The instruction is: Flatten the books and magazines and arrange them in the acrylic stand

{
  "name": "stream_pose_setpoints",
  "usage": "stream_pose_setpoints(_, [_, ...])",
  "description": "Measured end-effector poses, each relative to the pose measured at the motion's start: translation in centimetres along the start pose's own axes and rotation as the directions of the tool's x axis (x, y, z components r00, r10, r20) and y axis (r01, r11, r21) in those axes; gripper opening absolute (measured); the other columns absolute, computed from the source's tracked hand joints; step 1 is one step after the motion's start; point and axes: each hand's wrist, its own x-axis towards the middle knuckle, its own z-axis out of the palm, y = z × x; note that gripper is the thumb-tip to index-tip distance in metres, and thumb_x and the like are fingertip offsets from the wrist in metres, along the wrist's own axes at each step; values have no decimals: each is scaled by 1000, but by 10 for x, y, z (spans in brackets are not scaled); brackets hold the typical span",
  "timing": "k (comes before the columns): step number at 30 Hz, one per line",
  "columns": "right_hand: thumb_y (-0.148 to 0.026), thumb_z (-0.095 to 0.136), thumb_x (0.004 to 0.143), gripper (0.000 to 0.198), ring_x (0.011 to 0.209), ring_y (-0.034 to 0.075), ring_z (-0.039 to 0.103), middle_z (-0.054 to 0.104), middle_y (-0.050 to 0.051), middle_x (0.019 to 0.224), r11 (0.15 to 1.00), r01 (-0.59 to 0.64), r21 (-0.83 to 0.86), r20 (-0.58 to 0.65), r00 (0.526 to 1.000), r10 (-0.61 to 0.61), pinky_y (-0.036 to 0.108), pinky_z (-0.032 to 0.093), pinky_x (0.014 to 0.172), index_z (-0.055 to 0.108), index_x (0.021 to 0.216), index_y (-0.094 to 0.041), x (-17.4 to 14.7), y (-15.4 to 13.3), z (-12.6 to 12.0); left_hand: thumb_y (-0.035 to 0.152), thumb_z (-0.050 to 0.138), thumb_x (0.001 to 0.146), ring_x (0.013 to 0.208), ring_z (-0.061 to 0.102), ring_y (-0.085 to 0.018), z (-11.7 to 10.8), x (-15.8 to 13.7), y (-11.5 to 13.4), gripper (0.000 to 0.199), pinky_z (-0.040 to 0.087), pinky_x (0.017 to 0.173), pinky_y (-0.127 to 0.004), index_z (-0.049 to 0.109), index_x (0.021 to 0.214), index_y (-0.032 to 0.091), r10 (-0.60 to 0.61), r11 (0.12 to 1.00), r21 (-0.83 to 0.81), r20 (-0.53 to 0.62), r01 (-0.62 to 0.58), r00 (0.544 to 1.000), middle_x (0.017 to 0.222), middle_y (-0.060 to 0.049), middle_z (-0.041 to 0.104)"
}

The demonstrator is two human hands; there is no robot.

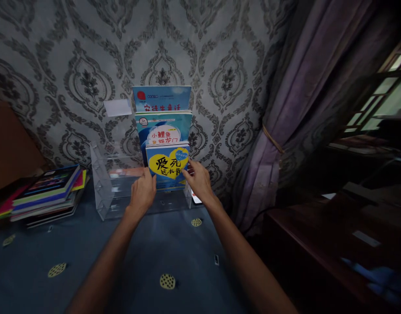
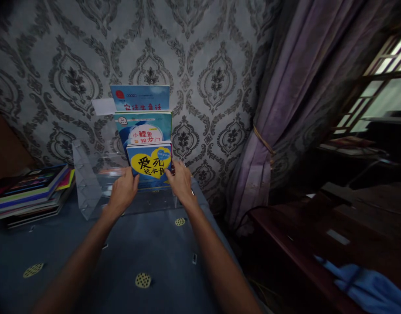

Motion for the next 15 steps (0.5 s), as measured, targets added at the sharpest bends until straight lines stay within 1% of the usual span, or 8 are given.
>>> stream_pose_setpoints(3, [-28,59,85,33,77,23,65,72,8,91,1000,-9,-18,11,1000,9,37,52,77,71,115,-18,0,-2,-1,25,41,105,92,73,-29,-1,0,1,20,52,74,-34,50,117,12,-5,1000,-6,3,5,1000,108,-17,73])
stream_pose_setpoints(9, [-28,60,85,27,75,22,65,70,6,85,999,-19,-26,3,1000,19,33,50,72,73,107,-19,0,-4,-3,24,38,105,92,73,-30,2,0,3,22,52,77,-36,52,118,13,-23,1000,0,2,23,1000,110,-17,73])
stream_pose_setpoints(12, [-28,60,84,29,75,23,66,71,7,85,1000,-19,-6,-16,1000,19,34,51,71,74,108,-19,0,-2,-2,23,37,105,92,73,-30,2,-1,3,23,53,78,-37,52,118,12,-22,1000,-11,6,22,1000,110,-18,73])
stream_pose_setpoints(15, [-28,60,84,31,75,24,66,71,6,86,999,-2,32,-34,999,3,34,52,70,73,111,-21,0,0,0,23,37,105,94,73,-30,3,-1,4,23,52,78,-37,51,118,12,-21,999,-25,7,21,1000,111,-19,72])
